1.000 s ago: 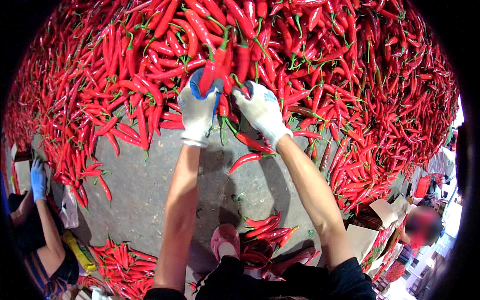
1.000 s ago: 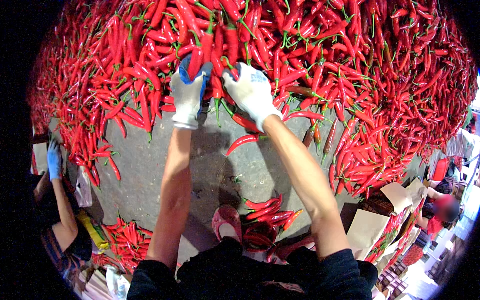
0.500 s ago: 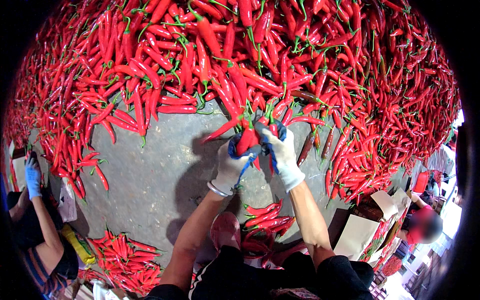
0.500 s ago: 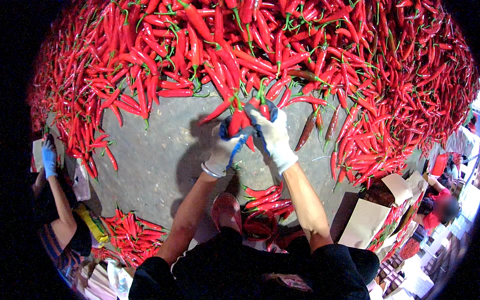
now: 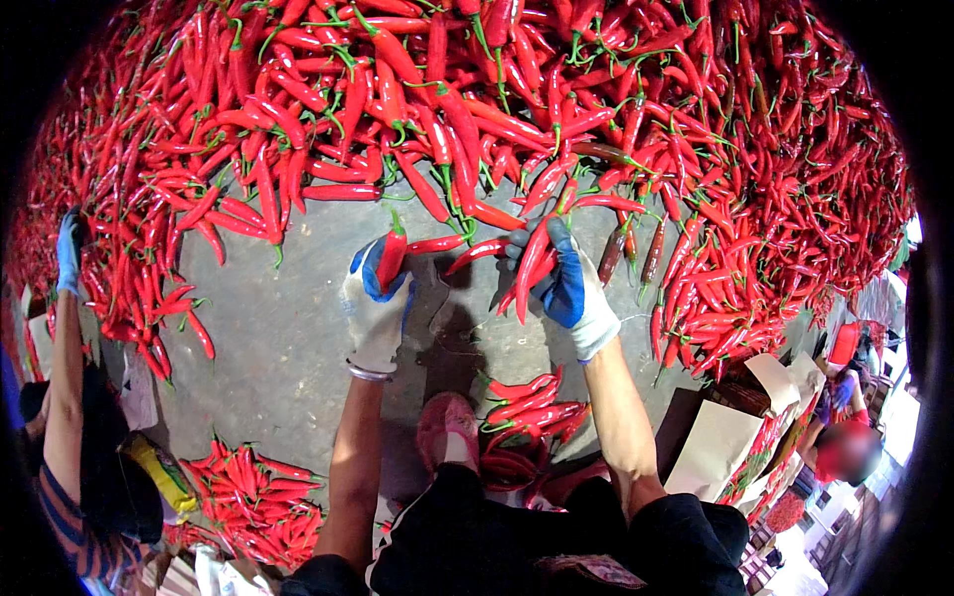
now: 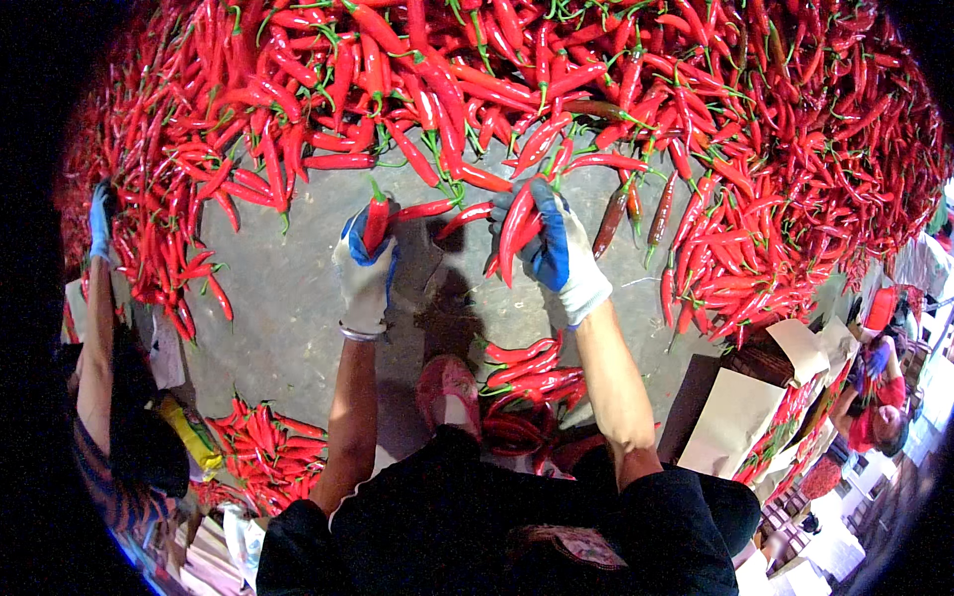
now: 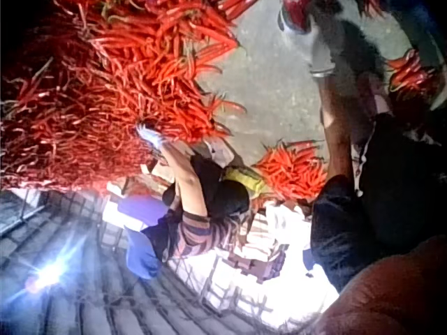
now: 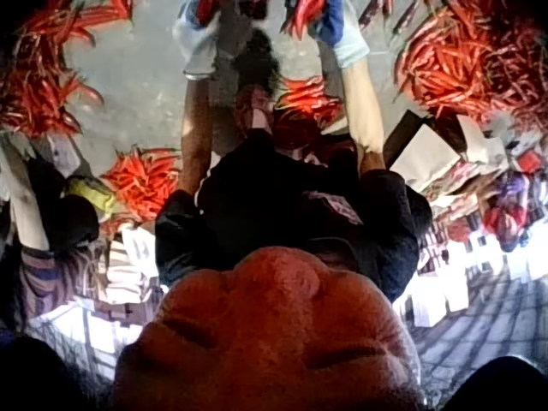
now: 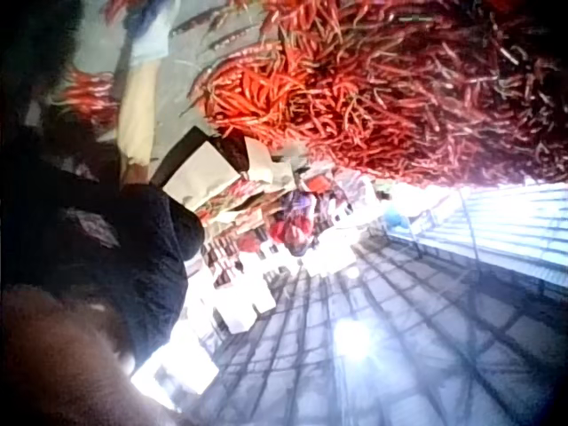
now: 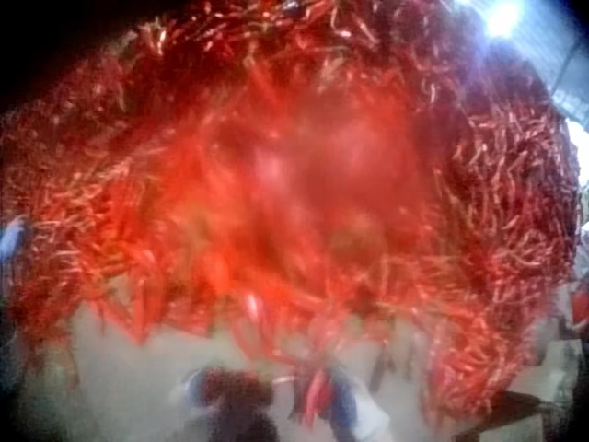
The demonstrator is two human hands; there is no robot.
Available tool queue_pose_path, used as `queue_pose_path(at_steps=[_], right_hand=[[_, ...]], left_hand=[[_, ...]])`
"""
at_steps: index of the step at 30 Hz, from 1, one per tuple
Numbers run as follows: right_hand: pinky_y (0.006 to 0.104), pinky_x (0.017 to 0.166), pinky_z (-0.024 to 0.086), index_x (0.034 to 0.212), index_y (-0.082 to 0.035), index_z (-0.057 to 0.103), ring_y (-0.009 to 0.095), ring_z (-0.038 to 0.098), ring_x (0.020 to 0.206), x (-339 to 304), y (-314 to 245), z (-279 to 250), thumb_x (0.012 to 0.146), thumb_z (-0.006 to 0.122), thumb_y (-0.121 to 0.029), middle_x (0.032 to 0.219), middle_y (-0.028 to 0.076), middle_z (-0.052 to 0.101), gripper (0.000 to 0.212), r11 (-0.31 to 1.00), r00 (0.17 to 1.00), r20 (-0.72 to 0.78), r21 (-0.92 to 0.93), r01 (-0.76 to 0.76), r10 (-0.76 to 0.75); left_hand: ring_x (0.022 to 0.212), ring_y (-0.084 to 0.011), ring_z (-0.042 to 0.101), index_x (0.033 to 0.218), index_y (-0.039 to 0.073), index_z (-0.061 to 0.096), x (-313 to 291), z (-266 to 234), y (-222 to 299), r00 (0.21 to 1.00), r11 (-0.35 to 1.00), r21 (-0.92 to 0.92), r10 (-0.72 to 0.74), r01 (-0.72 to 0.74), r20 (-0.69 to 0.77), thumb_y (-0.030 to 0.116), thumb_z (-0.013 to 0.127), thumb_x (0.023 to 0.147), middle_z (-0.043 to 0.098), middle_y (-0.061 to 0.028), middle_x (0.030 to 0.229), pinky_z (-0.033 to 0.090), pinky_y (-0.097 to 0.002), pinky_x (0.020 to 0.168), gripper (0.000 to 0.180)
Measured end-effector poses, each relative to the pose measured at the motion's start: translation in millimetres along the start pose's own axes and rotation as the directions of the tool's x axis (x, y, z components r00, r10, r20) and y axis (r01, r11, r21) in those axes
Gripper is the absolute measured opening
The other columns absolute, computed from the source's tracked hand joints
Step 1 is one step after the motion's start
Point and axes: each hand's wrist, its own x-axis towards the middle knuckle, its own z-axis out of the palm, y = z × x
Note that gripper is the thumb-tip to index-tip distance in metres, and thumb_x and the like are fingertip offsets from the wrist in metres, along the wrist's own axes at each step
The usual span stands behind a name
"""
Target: The person picks up groups of red chilies from a large pile on the floor and places them neatly into cardboard boxes.
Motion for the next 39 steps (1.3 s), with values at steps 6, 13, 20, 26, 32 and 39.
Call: queue_pose_path(at_steps=[6,13,20,26,32,39], right_hand=[[0.0355,0.069,0.056,0.109,-0.002,0.057,0.024,0.067,0.078,-14.1,13.9,-3.4,0.097,0.053,-0.030,0.092,0.013,0.067,0.030,0.990,0.998,0.033,-0.128,0.053,-0.049],[0.0319,0.072,0.055,0.110,0.000,0.058,0.018,0.066,0.083,-28.7,16.5,-20.3,0.095,0.057,-0.029,0.096,0.011,0.068,0.033,0.795,0.990,0.085,-0.606,-0.040,0.115],[0.0392,0.083,0.055,0.118,0.002,0.053,0.029,0.066,0.091,-42.4,8.7,-21.6,0.096,0.051,-0.017,0.110,0.020,0.065,0.029,0.953,0.956,-0.020,0.085,-0.291,0.294],[0.0346,0.077,0.056,0.116,0.002,0.052,0.025,0.068,0.085,-33.9,17.4,-38.2,0.096,0.052,-0.014,0.103,0.017,0.067,0.025,0.984,0.985,-0.013,0.041,-0.171,0.171],[0.0363,0.078,0.056,0.110,0.000,0.054,0.026,0.068,0.083,-44.4,15.5,-35.7,0.096,0.055,-0.020,0.099,0.016,0.067,0.024,0.991,0.994,-0.078,-0.105,-0.081,0.073],[0.0323,0.071,0.055,0.106,-0.002,0.057,0.020,0.065,0.076,-45.7,17.3,-33.8,0.095,0.057,-0.022,0.093,0.011,0.067,0.023,0.979,0.993,-0.036,-0.166,-0.120,0.115]], left_hand=[[0.100,-0.0356,0.060,0.110,0.003,0.063,13.4,3.0,-1.8,0.971,0.967,0.113,0.235,-0.229,-0.049,0.005,0.070,0.070,0.062,-0.0177,0.108,0.047,-0.0407,0.090,0.041],[0.105,-0.0315,0.061,0.118,0.013,0.059,72.6,17.1,8.1,0.842,0.682,0.501,0.369,-0.533,0.394,0.011,0.069,0.073,0.057,-0.0112,0.125,0.051,-0.0406,0.085,0.047],[0.096,-0.0294,0.062,0.121,0.014,0.055,85.3,9.7,34.2,0.730,0.482,0.599,0.137,-0.640,0.670,0.018,0.066,0.077,0.056,-0.0100,0.114,0.052,-0.0403,0.077,0.046],[0.093,-0.0342,0.062,0.116,0.011,0.059,56.5,-26.5,29.6,0.820,0.757,0.445,0.206,-0.479,0.534,0.014,0.066,0.076,0.061,-0.0177,0.103,0.051,-0.0424,0.076,0.041],[0.075,-0.0135,0.061,0.117,0.003,0.060,10.6,-43.3,0.2,0.686,0.854,-0.082,-0.351,0.513,0.638,0.020,0.066,0.085,0.065,-0.0028,0.087,0.050,-0.0289,0.068,0.037],[0.083,-0.0070,0.056,0.109,0.006,0.062,-57.5,-34.6,-5.8,0.625,0.667,-0.261,-0.389,0.697,0.677,0.025,0.067,0.088,0.062,0.0022,0.093,0.046,-0.0246,0.074,0.029]])
